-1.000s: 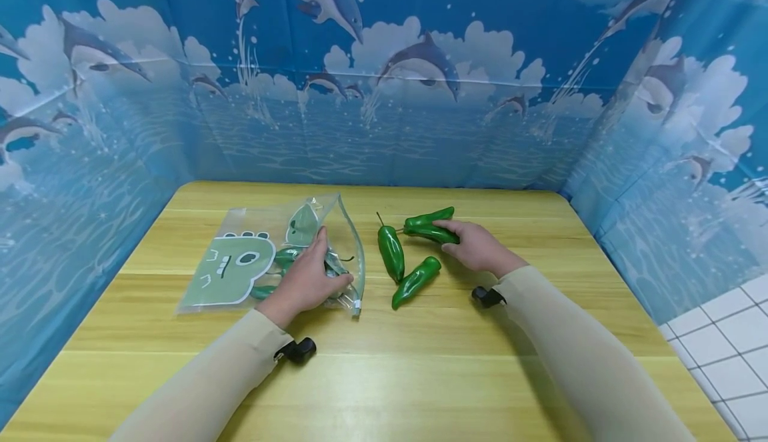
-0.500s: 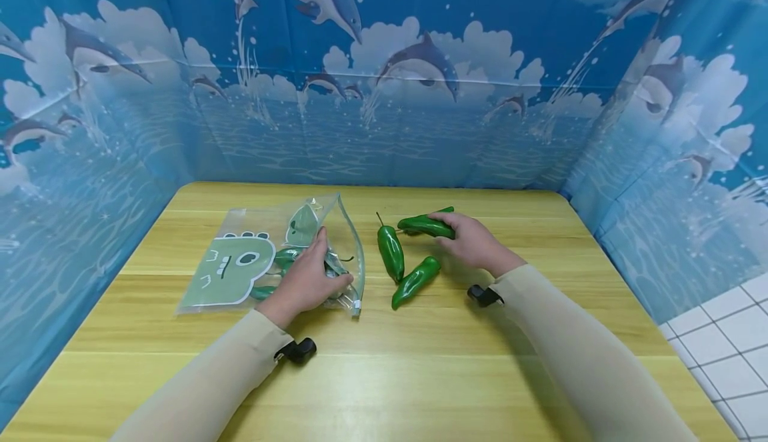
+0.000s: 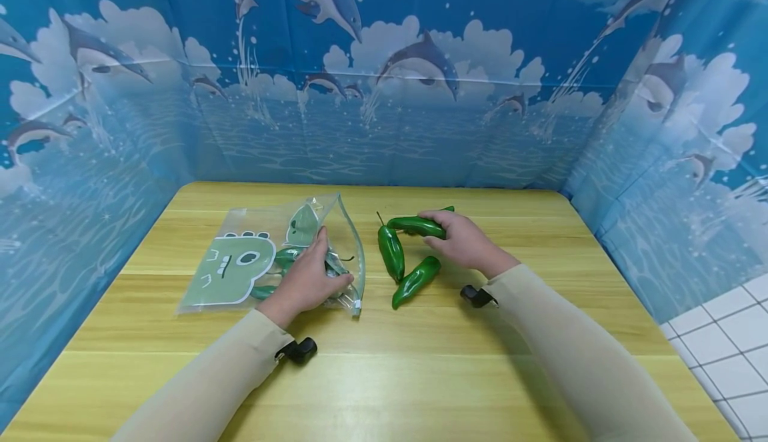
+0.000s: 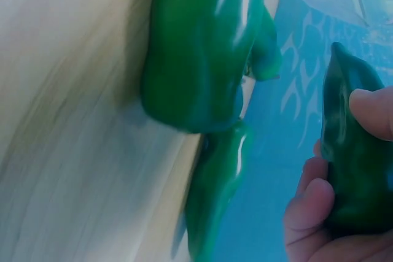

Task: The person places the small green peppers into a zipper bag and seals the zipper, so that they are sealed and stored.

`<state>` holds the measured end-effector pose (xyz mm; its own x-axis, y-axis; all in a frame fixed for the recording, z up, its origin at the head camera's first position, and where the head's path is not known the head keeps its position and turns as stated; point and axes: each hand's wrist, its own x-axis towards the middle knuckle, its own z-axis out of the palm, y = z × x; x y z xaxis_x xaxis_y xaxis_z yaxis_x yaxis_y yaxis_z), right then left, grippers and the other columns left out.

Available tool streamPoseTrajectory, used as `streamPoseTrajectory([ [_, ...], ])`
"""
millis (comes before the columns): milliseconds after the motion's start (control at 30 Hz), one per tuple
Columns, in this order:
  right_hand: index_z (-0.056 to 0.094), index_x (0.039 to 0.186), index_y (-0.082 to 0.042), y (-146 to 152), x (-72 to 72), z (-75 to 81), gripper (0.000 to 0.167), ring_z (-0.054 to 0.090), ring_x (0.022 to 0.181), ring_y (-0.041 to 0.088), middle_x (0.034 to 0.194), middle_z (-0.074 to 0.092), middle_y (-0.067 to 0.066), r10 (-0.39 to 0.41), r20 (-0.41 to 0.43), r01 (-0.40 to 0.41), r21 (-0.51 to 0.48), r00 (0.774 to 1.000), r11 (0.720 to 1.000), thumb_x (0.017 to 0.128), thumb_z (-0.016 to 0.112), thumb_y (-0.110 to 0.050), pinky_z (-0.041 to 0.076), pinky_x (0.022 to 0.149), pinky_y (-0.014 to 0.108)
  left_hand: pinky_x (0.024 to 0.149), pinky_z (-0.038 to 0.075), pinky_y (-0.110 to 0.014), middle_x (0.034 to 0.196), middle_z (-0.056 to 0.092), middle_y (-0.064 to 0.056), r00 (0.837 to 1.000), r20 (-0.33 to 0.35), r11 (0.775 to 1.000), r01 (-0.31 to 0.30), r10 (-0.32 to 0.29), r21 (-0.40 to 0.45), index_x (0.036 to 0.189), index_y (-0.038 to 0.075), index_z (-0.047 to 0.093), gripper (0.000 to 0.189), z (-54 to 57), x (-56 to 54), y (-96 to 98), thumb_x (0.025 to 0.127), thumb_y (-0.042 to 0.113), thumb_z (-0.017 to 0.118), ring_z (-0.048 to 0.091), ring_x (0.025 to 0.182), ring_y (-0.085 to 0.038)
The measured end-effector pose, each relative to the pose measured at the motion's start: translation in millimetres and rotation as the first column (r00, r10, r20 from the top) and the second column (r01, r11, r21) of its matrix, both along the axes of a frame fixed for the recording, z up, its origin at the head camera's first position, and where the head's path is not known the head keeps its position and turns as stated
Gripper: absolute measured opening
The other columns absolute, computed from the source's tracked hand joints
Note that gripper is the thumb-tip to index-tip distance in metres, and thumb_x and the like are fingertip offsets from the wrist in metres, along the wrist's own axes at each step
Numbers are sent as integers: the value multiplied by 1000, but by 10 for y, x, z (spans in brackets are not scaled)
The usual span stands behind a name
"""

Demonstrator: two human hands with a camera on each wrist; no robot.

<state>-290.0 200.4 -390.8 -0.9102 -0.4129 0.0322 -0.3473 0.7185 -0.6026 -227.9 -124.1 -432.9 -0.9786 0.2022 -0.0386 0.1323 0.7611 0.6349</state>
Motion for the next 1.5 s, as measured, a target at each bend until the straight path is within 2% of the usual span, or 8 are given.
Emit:
streamPoseTrajectory([
  [67,54,154,-16,-31,11,3,52,67,104,21,138,65,11,12,0,-12,-2,1000,1000,104,68,-20,56,87,41,130,20,-59,178,-1,-13,1000,2,1000,1,-1,1,169,5,-5,117,3,0,-1,94,48,74,12,163,-42],
  [200,54,154,-16,-110,43,13,53,67,100,21,135,65,10,36,15,-36,0,999,999,103,68,-19,56,87,41,130,20,-59,178,-2,-13,1000,6,1000,4,-4,4,169,6,-6,117,8,1,-3,95,48,74,11,163,-42],
  [267,53,155,-15,-158,60,16,54,67,101,21,139,64,10,49,13,-49,11,999,999,103,69,-19,56,87,42,130,20,-59,178,-1,-13,1000,6,1000,4,-4,3,169,6,-6,117,7,0,-5,95,48,74,11,163,-41],
  [467,54,154,-14,-306,72,-8,53,66,118,25,154,56,11,80,-10,-79,64,997,995,103,68,-19,55,97,46,130,21,-59,178,-2,-12,1000,12,1000,3,-3,5,169,7,-6,117,4,-3,-11,95,48,74,11,163,-41],
  [700,52,156,-14,-500,92,-18,54,65,125,27,154,56,11,113,9,-113,83,994,990,105,67,-20,55,101,48,130,21,-60,178,-3,-12,1000,18,1000,3,-4,10,169,8,-7,117,5,-5,-12,95,48,74,10,163,-41],
  [1000,51,156,-11,-723,89,-44,54,61,133,30,158,53,13,135,-25,-130,149,990,980,105,67,-20,52,107,50,129,22,-62,178,-2,-13,1000,13,1000,-5,5,16,169,7,-6,118,4,-7,-9,94,48,75,11,163,-42],
  [1333,51,155,-12,-876,75,-96,53,59,137,30,155,55,12,149,-39,-137,221,988,966,105,65,-20,50,113,48,128,25,-62,179,-3,-9,1000,23,999,-12,11,32,169,12,-10,121,-12,-14,-27,93,46,77,12,163,-40],
  [1500,51,156,-12,-934,58,-129,53,56,141,30,156,55,12,158,-34,-146,226,987,963,106,65,-20,48,115,48,128,26,-61,179,-3,-8,1000,25,999,-12,10,49,169,15,-11,123,-21,-21,-38,92,47,79,13,164,-38],
])
